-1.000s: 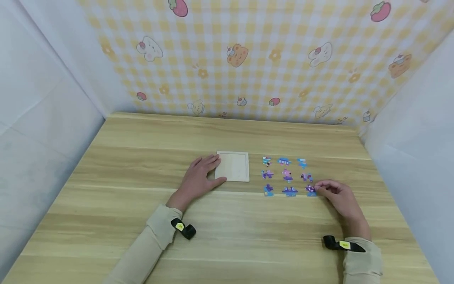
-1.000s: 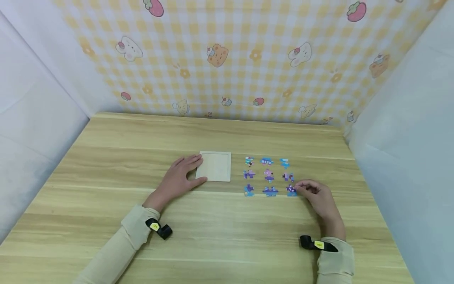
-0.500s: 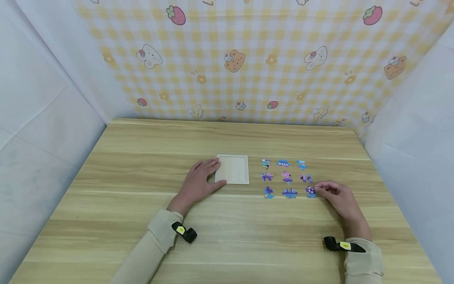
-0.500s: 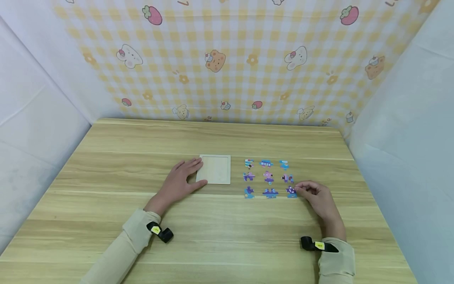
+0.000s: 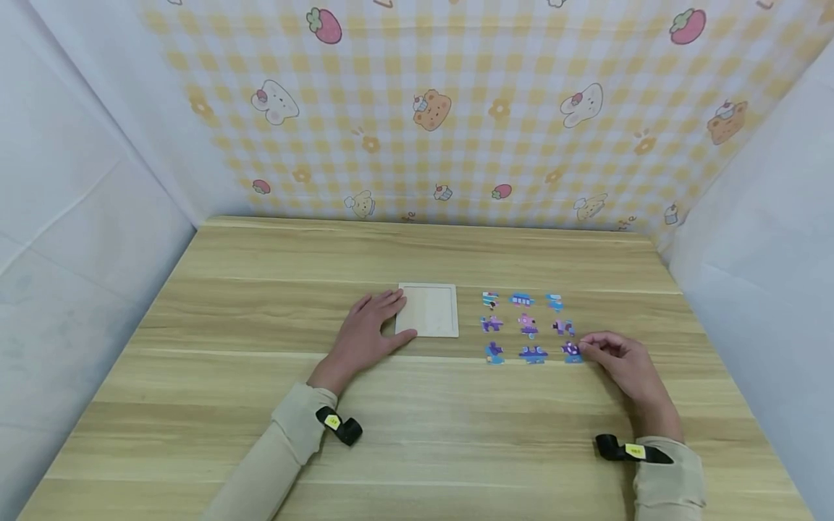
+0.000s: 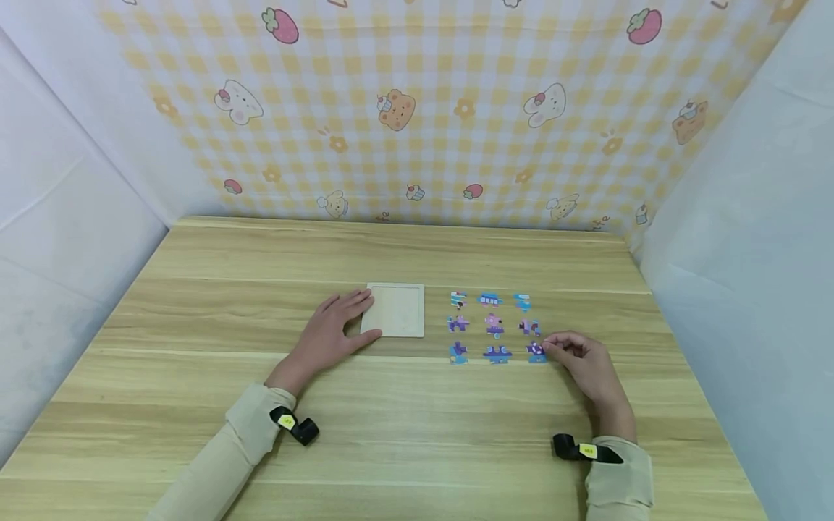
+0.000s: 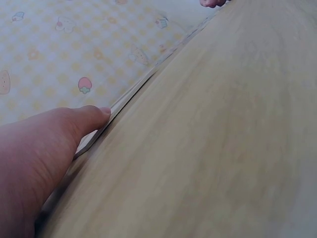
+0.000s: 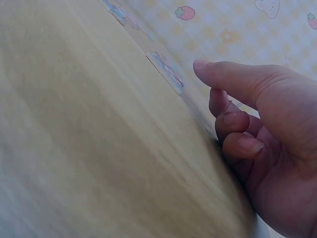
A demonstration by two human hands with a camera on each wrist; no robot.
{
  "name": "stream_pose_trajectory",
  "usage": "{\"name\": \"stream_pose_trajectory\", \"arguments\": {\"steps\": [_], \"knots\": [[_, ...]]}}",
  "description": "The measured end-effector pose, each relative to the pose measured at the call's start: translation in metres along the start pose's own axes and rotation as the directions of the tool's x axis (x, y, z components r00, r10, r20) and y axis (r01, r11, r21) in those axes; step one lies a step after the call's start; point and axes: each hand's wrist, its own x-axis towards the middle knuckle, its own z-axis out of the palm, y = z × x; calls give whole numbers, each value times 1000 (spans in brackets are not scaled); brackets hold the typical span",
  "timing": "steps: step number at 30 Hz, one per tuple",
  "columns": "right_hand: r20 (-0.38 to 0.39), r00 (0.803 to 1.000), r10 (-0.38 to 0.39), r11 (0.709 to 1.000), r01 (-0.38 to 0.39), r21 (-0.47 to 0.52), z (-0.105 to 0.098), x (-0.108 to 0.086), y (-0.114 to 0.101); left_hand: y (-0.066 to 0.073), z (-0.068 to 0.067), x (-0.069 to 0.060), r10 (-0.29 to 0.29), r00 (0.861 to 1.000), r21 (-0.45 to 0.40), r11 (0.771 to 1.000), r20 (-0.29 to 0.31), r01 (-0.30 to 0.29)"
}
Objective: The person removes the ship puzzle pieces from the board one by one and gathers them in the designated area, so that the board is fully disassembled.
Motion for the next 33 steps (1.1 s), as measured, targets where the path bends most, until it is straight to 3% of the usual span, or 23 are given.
{"name": "stream_pose_trajectory", "arguments": {"steps": [9, 16, 20, 23, 25, 29, 33], "knots": [[14, 1000, -16, 1000, 16, -13, -1, 9, -4, 0, -2, -2, -29, 999, -1, 1000, -20, 29], [-13, 1000, -15, 999, 15, 50, 10, 20, -6, -6, -2, -12, -97, 990, -90, 992, -102, 88], [-155, 987, 53, 984, -26, 174, 32, 11, -14, -9, -4, -32, -166, 973, -140, 980, -160, 144], [-261, 956, 136, 943, -44, 330, 51, 0, -27, -6, -8, -55, -210, 958, -179, 968, -197, 176], [-292, 941, 174, 919, -49, 390, 62, -11, -36, -5, -11, -70, -223, 951, -187, 965, -212, 185], [-270, 950, 158, 937, -58, 346, 85, -34, -51, 1, -14, -100, -224, 945, -171, 967, -239, 186], [-223, 971, 82, 965, -22, 260, 107, -55, -66, 11, -5, -118, -201, 946, -136, 976, -256, 170]]}}
